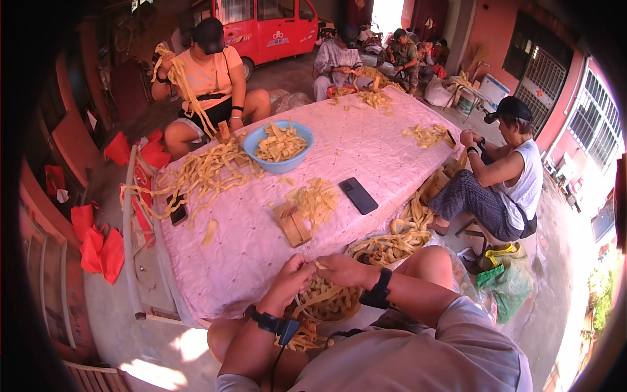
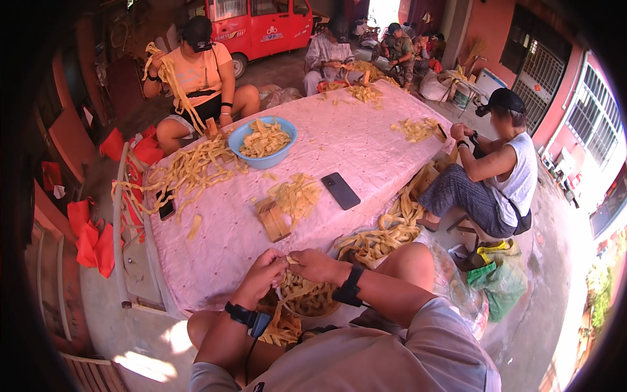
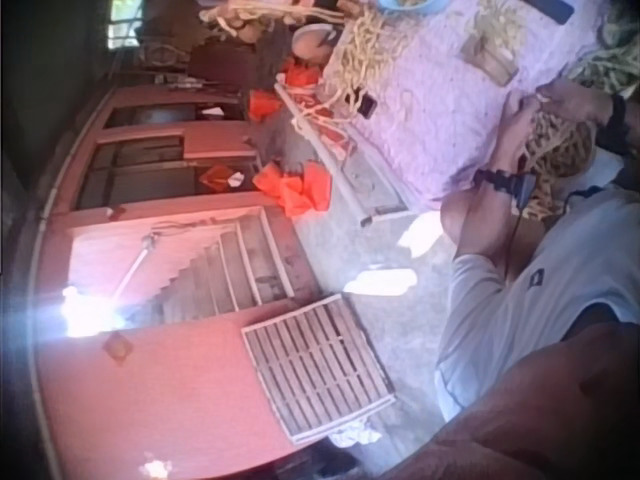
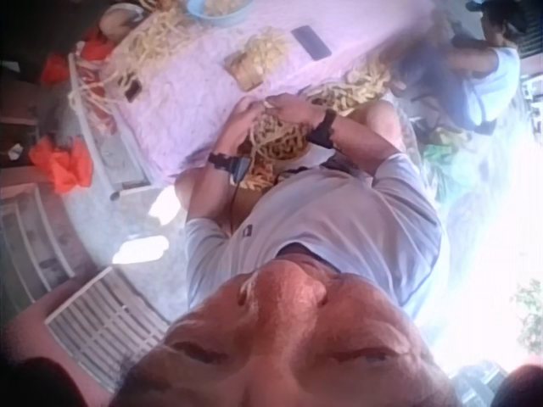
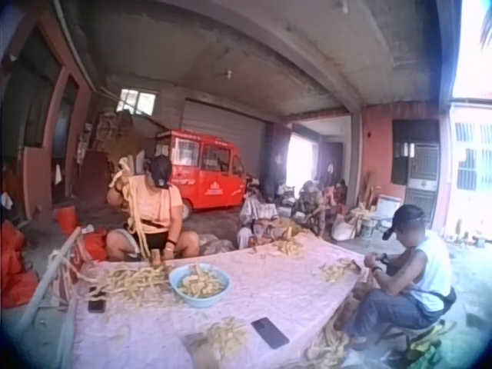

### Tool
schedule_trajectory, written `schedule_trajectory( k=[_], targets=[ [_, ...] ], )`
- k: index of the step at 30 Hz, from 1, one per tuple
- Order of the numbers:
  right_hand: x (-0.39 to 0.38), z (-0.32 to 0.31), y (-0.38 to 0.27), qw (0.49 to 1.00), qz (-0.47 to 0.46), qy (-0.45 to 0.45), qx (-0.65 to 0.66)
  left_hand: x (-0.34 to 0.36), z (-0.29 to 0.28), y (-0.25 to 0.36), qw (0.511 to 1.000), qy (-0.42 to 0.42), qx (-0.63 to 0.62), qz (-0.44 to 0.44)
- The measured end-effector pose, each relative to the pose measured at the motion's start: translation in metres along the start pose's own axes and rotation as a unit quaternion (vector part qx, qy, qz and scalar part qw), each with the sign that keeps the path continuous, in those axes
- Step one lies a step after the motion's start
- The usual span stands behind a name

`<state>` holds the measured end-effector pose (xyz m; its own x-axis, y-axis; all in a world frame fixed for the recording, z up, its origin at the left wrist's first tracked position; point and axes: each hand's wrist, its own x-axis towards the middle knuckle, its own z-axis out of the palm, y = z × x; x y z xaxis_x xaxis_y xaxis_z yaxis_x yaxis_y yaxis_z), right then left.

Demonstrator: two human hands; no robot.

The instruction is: The person separates and prepares thin yellow strips of banana by hand, picking them from a wooden bowl and placing them onto a pile on a table.

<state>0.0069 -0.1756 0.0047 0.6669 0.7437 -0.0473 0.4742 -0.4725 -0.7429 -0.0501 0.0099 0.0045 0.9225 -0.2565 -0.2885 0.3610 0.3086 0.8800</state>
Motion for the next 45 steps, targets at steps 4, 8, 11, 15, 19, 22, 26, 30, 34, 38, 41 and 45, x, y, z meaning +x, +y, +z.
schedule_trajectory(
  k=[4, 8, 11, 15, 19, 22, 26, 30, 34, 38, 41, 45],
  targets=[
    [-0.008, 0.002, -0.017, 0.997, -0.050, 0.039, 0.037, -0.009, -0.001, 0.007, 1.000, -0.003, 0.000, -0.008],
    [-0.016, 0.002, -0.040, 0.994, -0.073, 0.069, -0.030, -0.019, -0.005, 0.014, 1.000, -0.016, -0.015, 0.018],
    [-0.021, 0.000, -0.052, 0.992, -0.070, 0.084, -0.058, -0.022, -0.006, 0.013, 0.999, -0.018, -0.020, 0.030],
    [-0.026, 0.002, -0.052, 0.996, -0.030, 0.072, -0.032, -0.024, -0.002, 0.010, 0.999, -0.013, -0.012, 0.035],
    [-0.031, 0.000, -0.047, 0.997, 0.010, 0.069, -0.037, -0.019, -0.019, 0.010, 0.994, 0.068, 0.043, 0.076],
    [-0.036, -0.009, -0.039, 0.995, 0.089, 0.038, 0.008, -0.017, -0.027, 0.012, 0.991, 0.100, 0.023, 0.085],
    [-0.050, -0.008, 0.007, 0.990, 0.087, 0.111, 0.000, -0.015, -0.018, 0.005, 0.989, 0.080, 0.087, 0.087],
    [-0.067, -0.020, 0.022, 0.975, 0.106, 0.160, -0.107, -0.009, -0.023, -0.006, 0.978, 0.054, 0.180, 0.087],
    [-0.090, -0.035, 0.063, 0.972, 0.175, 0.148, -0.043, 0.004, -0.024, -0.022, 0.972, 0.035, 0.209, 0.097],
    [-0.087, -0.035, 0.066, 0.912, 0.266, 0.117, 0.290, 0.004, -0.033, -0.033, 0.967, 0.037, 0.239, 0.077],
    [-0.086, -0.030, 0.069, 0.903, 0.288, 0.119, 0.297, 0.007, -0.034, -0.039, 0.961, 0.021, 0.268, 0.068],
    [-0.081, -0.025, 0.070, 0.907, 0.271, 0.123, 0.298, 0.010, -0.026, -0.042, 0.951, 0.021, 0.305, 0.045]
  ],
)
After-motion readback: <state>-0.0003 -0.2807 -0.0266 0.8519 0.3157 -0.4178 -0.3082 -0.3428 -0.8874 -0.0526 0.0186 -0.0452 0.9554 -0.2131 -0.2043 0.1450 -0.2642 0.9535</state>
